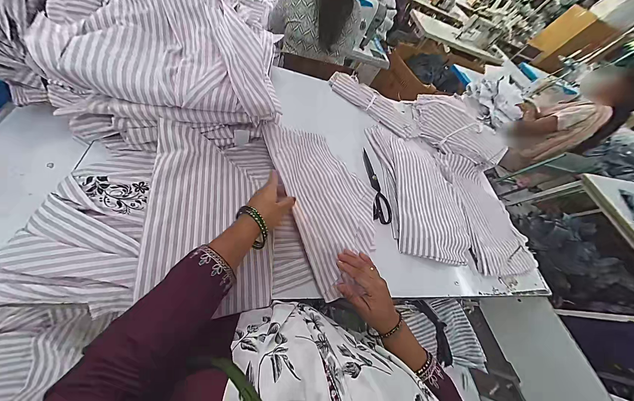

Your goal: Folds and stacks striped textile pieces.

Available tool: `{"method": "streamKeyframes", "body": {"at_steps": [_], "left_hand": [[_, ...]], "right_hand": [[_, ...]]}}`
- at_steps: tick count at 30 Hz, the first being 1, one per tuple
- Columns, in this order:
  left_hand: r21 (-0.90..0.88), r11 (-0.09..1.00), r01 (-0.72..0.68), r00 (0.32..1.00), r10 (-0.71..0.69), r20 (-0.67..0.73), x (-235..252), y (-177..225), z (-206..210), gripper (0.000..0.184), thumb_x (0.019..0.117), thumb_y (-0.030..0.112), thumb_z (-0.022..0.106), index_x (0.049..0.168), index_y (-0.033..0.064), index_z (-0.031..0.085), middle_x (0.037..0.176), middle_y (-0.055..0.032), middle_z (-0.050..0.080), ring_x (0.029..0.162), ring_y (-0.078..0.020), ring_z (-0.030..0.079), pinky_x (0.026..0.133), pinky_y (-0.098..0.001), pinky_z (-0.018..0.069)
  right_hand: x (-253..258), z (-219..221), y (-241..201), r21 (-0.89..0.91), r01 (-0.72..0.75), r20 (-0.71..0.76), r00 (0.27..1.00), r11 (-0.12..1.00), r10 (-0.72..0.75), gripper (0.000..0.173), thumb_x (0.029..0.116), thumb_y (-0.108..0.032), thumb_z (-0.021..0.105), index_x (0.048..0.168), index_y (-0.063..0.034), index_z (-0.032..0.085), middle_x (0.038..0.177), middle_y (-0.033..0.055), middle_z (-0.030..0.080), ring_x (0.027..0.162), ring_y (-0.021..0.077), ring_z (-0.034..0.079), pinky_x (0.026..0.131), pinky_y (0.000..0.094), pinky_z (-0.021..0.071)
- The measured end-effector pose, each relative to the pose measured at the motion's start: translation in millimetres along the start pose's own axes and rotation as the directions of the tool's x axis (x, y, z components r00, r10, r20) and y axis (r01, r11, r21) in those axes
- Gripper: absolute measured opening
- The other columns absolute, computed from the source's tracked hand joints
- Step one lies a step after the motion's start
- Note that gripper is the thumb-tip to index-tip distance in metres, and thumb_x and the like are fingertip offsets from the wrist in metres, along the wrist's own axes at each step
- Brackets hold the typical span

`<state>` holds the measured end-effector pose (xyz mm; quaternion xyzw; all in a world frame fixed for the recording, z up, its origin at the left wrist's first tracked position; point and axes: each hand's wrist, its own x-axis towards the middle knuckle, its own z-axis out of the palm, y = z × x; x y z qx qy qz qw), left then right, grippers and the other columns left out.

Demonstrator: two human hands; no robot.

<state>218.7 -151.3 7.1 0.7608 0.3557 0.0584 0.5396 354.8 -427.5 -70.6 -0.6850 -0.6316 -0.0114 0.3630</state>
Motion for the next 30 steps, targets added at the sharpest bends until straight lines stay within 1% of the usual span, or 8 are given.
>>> {"method": "streamKeyframes", "body": {"at_steps": [1,5,9,12,14,16,22,30], "left_hand": [[0.147,0.988,-0.05,0.996,0.061,-0.072,-8.0,-8.9,-13.0,0.077,0.104,0.022,0.06,0.162,-0.0021,0.015,0.15,-0.0258,0.048,0.133,-0.0394,0.055,0.111,-0.055,0.0442],[0.568,0.799,-0.197,0.923,0.346,-0.168,-28.6,-57.8,-62.7,0.067,0.0984,0.028,0.068,0.153,-0.0018,0.042,0.161,-0.0294,0.034,0.15,-0.0542,0.026,0.115,-0.0733,0.0241],[0.72,0.694,-0.015,0.989,0.116,-0.091,-35.5,-96.3,-75.0,0.073,0.1016,0.047,0.059,0.158,0.0054,0.038,0.168,-0.024,0.021,0.155,-0.0509,0.012,0.119,-0.0721,0.0094],[0.736,0.677,0.023,0.987,0.102,-0.125,-33.9,-109.9,-67.7,0.075,0.1036,0.054,0.049,0.162,0.0097,0.031,0.171,-0.0184,0.016,0.157,-0.0441,0.008,0.122,-0.0666,0.0057],[0.726,0.687,0.042,0.987,0.085,-0.138,-34.2,-109.7,-65.7,0.075,0.1038,0.055,0.048,0.162,0.0114,0.03,0.171,-0.0165,0.015,0.158,-0.0421,0.007,0.123,-0.0656,0.0045],[0.719,0.693,0.053,0.986,0.078,-0.148,-35.6,-108.0,-66.5,0.075,0.1037,0.055,0.048,0.162,0.0126,0.03,0.172,-0.0153,0.016,0.158,-0.0413,0.007,0.122,-0.0663,0.0043],[0.72,0.69,0.067,0.988,0.056,-0.145,-43.2,-106.2,-57.5,0.077,0.1047,0.057,0.044,0.164,0.013,0.024,0.173,-0.0131,0.011,0.159,-0.0394,0.002,0.122,-0.0665,0.0004],[0.735,0.666,-0.127,0.99,0.044,0.132,-50.3,-83.0,-20.0,0.084,0.1043,0.058,0.042,0.163,0.0031,0.019,0.173,-0.0148,0.007,0.16,-0.0364,-0.001,0.124,-0.0633,0.0003]], "right_hand": [[3.4,-0.1,-5.0,-0.015,0.003,-0.024,1.0,1.0,-0.004,0.052,0.1055,-0.049,0.046,0.117,-0.0063,0.073,0.125,0.0134,0.072,0.131,0.0253,0.06,0.118,0.0458,0.0353],[25.3,8.1,-26.0,-0.038,-0.012,-0.038,0.999,0.999,0.011,0.055,0.1054,-0.049,0.046,0.12,-0.0028,0.072,0.126,0.0176,0.071,0.13,0.0323,0.061,0.115,0.0511,0.0376],[71.0,42.3,-48.8,-0.094,-0.043,0.242,0.968,0.995,0.065,0.091,0.0965,-0.071,0.038,0.144,0.0049,0.054,0.15,0.0228,0.052,0.142,0.0418,0.046,0.116,0.0615,0.0339],[104.9,68.0,-67.9,-0.241,-0.141,0.612,0.746,0.96,0.263,0.107,0.0916,-0.079,0.038,0.162,-0.0004,0.02,0.17,0.0177,0.013,0.159,0.0318,0.006,0.126,0.0545,0.0041],[116.0,75.9,-76.2,-0.377,-0.118,0.714,0.594,0.919,0.37,0.111,0.0906,-0.082,0.034,0.164,-0.0042,0.005,0.172,0.0145,-0.004,0.158,0.0281,-0.011,0.125,0.0528,-0.0072],[113.1,74.3,-75.5,-0.396,-0.107,0.706,0.599,0.912,0.378,0.111,0.09,-0.083,0.032,0.164,-0.0037,0.006,0.172,0.0138,-0.001,0.159,0.0281,-0.009,0.125,0.053,-0.0059],[76.9,73.3,-67.5,-0.348,-0.057,0.528,0.813,0.936,0.246,0.113,0.0876,-0.085,0.024,0.158,0.0033,0.031,0.166,0.0193,0.027,0.155,0.0381,0.023,0.123,0.0611,0.013],[74.1,74.9,-65.8,-0.353,-0.047,0.502,0.834,0.934,0.231,0.111,0.0883,-0.084,0.025,0.156,0.0034,0.034,0.164,0.0198,0.03,0.154,0.0388,0.025,0.122,0.0613,0.0149]]}}
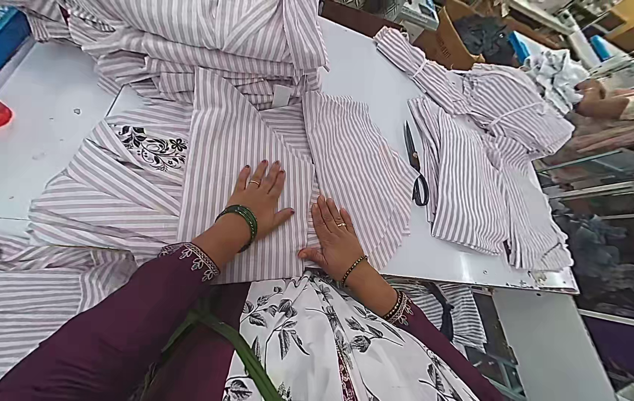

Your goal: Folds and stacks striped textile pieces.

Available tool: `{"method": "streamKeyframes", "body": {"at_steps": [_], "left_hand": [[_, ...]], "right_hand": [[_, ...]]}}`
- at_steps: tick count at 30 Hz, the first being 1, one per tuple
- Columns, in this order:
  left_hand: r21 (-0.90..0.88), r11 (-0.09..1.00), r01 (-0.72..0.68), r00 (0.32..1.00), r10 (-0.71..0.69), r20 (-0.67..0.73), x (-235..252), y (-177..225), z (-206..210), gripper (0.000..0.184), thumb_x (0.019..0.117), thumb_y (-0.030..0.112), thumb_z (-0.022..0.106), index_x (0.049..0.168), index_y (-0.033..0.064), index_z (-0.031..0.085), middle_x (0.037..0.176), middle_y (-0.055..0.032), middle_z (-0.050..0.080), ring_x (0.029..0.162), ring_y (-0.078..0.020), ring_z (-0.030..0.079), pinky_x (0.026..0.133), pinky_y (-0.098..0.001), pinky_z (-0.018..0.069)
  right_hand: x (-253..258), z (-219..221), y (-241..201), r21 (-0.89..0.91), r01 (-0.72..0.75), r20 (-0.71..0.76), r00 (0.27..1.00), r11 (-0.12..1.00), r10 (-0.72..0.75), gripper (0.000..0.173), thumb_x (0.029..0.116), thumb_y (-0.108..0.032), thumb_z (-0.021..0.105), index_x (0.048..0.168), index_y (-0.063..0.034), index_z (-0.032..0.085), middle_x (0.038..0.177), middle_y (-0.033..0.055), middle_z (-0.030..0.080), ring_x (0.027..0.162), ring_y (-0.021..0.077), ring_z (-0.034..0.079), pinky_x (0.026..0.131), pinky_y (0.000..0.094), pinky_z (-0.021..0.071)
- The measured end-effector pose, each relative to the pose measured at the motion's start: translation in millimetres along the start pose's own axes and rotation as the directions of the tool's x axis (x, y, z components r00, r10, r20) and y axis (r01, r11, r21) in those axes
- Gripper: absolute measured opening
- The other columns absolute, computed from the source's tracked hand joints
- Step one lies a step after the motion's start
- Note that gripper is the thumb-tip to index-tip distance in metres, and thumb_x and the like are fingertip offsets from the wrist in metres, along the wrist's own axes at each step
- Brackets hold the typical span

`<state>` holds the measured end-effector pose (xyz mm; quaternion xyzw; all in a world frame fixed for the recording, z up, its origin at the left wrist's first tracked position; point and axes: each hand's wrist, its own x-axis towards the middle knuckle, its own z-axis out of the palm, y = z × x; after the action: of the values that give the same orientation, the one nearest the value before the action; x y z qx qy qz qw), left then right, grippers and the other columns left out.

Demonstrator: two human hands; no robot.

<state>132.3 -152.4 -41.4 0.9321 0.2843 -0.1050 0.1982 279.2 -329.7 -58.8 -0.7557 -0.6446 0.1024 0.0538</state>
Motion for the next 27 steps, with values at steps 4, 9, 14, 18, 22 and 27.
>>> {"method": "streamKeyframes", "body": {"at_steps": [4,9,14,18,22,27], "left_hand": [[0.011,0.996,-0.085,0.985,0.082,0.155,12.2,32.1,-2.7,0.083,0.1063,0.059,0.034,0.165,0.0075,0.008,0.174,-0.0097,-0.002,0.159,-0.0318,-0.01,0.123,-0.0617,-0.0065],[0.001,0.996,-0.087,0.981,0.086,0.176,22.0,42.0,-5.5,0.081,0.1059,0.059,0.037,0.166,0.0125,0.007,0.174,-0.0056,-0.004,0.159,-0.0324,-0.013,0.117,-0.0716,-0.0106],[-0.012,0.997,-0.08,0.995,0.081,0.058,33.6,40.5,-5.0,0.065,0.1068,0.049,0.044,0.163,0.0184,0.031,0.171,-0.0038,0.021,0.159,-0.0325,0.01,0.12,-0.0692,0.0057],[-0.042,0.991,-0.128,0.985,0.122,-0.122,44.8,28.8,-2.2,0.049,0.1077,0.03,0.042,0.154,0.0153,0.048,0.164,-0.006,0.038,0.154,-0.0293,0.028,0.119,-0.0613,0.0205],[-0.004,1.0,-0.017,1.0,0.017,-0.024,50.2,31.8,-1.0,0.072,0.1054,0.055,0.042,0.165,0.0182,0.023,0.173,-0.0066,0.011,0.16,-0.0309,0.002,0.122,-0.0659,-0.0022],[-0.006,0.999,0.038,0.999,-0.038,-0.019,52.6,35.8,-2.3,0.082,0.1011,0.065,0.043,0.166,0.02,0.021,0.174,-0.006,0.009,0.159,-0.0371,-0.002,0.117,-0.0741,-0.0041]], "right_hand": [[-0.8,1.9,0.2,0.015,0.004,-0.046,0.999,1.0,-0.003,0.106,0.091,-0.081,0.026,0.154,0.0032,0.04,0.163,0.0187,0.035,0.152,0.0386,0.03,0.122,0.0614,0.0185],[8.0,-5.6,2.6,0.153,0.017,-0.224,0.974,0.988,0.018,0.064,0.1051,-0.047,0.039,0.141,0.0021,0.058,0.148,0.0226,0.054,0.132,0.0419,0.057,0.108,0.06,0.0427],[55.2,-40.9,3.5,0.08,-0.172,-0.102,0.978,0.982,0.179,0.052,0.1039,-0.026,0.056,0.148,0.0008,0.05,0.132,0.024,0.062,0.114,0.0409,0.065,0.091,0.0538,0.0539],[84.5,-45.0,9.0,0.024,-0.327,0.012,0.945,0.945,0.326,0.047,0.1051,-0.021,0.05,0.15,-0.005,0.05,0.129,0.0229,0.06,0.105,0.039,0.066,0.085,0.0525,0.0548],[84.1,-42.1,21.1,0.119,-0.315,0.019,0.949,0.941,0.315,0.047,0.1052,-0.014,0.043,0.151,-0.0075,0.05,0.119,0.022,0.067,0.102,0.0384,0.068,0.086,0.054,0.053],[72.9,-54.5,46.0,0.757,-0.241,-0.029,0.917,0.608,0.399,0.034,0.1051,-0.003,0.046,0.134,0.0019,0.063,0.115,0.0172,0.072,0.101,0.0209,0.068,0.091,0.0378,0.0524]]}}
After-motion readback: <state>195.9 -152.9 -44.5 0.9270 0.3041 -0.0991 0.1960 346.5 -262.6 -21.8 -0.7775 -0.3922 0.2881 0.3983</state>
